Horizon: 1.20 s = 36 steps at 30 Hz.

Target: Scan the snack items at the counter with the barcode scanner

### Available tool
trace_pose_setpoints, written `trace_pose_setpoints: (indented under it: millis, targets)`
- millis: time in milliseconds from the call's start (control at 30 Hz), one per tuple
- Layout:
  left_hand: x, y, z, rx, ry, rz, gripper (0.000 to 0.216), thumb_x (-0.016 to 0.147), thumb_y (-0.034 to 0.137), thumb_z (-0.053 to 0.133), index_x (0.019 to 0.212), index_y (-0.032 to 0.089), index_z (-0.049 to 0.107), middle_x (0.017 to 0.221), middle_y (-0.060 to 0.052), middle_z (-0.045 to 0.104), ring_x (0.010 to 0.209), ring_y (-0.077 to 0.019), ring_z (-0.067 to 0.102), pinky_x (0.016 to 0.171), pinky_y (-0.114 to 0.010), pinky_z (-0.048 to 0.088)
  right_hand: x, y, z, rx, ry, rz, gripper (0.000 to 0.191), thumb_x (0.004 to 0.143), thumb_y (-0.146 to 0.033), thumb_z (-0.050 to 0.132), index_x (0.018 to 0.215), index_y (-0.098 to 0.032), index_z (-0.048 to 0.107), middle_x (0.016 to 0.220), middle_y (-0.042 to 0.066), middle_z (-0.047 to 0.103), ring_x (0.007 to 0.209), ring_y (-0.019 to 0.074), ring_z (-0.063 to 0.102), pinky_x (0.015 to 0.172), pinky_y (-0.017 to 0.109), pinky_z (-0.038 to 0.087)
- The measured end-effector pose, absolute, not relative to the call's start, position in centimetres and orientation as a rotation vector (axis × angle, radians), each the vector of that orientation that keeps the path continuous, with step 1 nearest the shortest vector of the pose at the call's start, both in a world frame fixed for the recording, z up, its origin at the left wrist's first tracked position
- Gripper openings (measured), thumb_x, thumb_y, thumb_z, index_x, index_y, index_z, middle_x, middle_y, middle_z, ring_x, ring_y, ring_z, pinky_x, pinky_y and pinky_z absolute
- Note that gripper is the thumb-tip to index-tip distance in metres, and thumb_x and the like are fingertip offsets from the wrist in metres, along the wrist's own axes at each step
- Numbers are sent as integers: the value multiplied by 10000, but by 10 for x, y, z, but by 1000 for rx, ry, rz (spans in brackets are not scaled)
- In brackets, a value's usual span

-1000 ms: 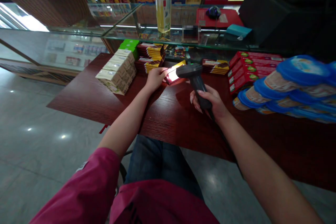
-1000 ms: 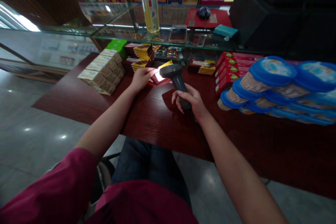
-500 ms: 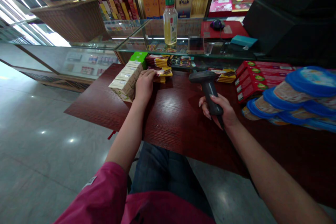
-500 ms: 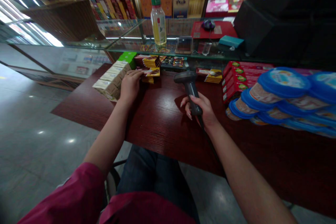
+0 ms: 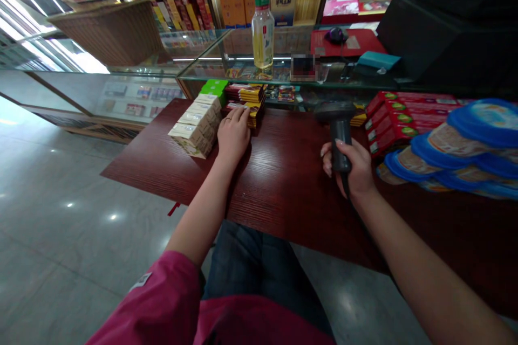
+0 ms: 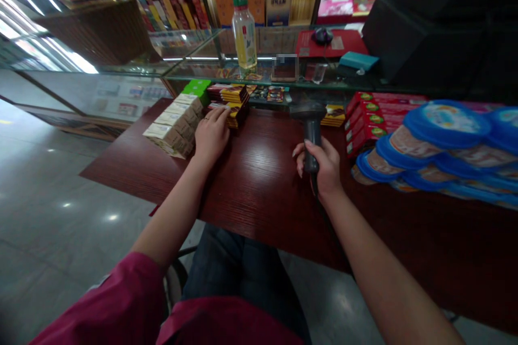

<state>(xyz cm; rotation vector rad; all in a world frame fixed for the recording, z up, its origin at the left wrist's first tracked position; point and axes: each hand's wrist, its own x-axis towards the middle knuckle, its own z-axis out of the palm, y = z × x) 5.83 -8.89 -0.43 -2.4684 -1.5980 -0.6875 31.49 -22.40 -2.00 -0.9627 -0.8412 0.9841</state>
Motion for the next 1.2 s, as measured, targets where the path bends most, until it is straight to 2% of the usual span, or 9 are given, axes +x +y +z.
trace_pose_setpoints:
  millis: [167,267,433,633,733,833,900,1067,1200]
  targets:
    - [57,-85,-13,-2433,-1621,-679,636,982,119,502,1615,178,529,1678,-144,548,1582,-317,486,1299,-498,409,318,-219,-23,-954,-747,790,361,787,-453,864,889,-243,589,692,-33,694,384,116,534,308,241,409]
    - [68,-85,-17,-2391,-1556,-883,651,977,111,507,1621,206,517,1701,-141,520,1600,-312,464,1329,-508,364,320,-219,-22,-952,-717,745,392,798,-482,871,911,-259,568,693,-40,690,390,114,532,311,240,406]
    - [140,-86,-26,-2764,-1103,-941,607,1015,150,530,1620,194,517,1677,-144,548,1566,-278,511,1317,-440,400,321,-218,-22,-1004,-738,707,366,862,-492,823,981,-277,552,738,-22,705,417,125,540,348,267,425]
    - [241,-60,-40,-3070,-857,-852,715,968,65,567,1666,152,437,1794,-164,349,1676,-274,345,1307,-453,419,325,-217,-26,-1043,-733,641,426,864,-527,804,1106,-281,553,818,-10,739,430,119,551,385,271,426]
    - [254,-44,-45,-3190,-847,-921,673,935,13,580,1583,193,571,1737,-128,465,1652,-264,398,1318,-463,408,327,-217,-24,-1055,-715,653,392,874,-524,775,1073,-267,555,808,-11,733,432,110,547,393,262,429]
    - [244,-39,-46,-3181,-1005,-1156,477,982,48,580,1389,226,752,1546,-95,686,1513,-244,592,1282,-415,455,328,-218,-21,-1042,-693,660,366,875,-517,767,1029,-263,554,785,-17,724,436,106,553,395,251,435]
    - [231,-44,-44,-3097,-1139,-1358,380,1020,98,588,1300,236,804,1428,-79,766,1387,-241,695,1223,-383,508,327,-219,-18,-1017,-709,687,367,866,-509,785,1013,-263,555,773,-21,722,429,104,554,386,246,425]
    - [184,-56,-44,-2941,-1488,-1806,280,1010,184,673,1242,193,830,1296,-73,826,1217,-262,776,1120,-376,580,323,-224,-12,-921,-856,883,364,859,-501,797,1034,-258,590,773,-15,727,435,115,556,367,250,433]
    - [148,-54,-52,-2979,-1885,-2190,306,1027,275,663,1260,140,808,1243,-104,838,1032,-230,812,912,-359,672,317,-227,-14,-860,-964,1100,353,857,-508,792,1002,-242,610,748,-5,729,437,127,564,339,243,426]
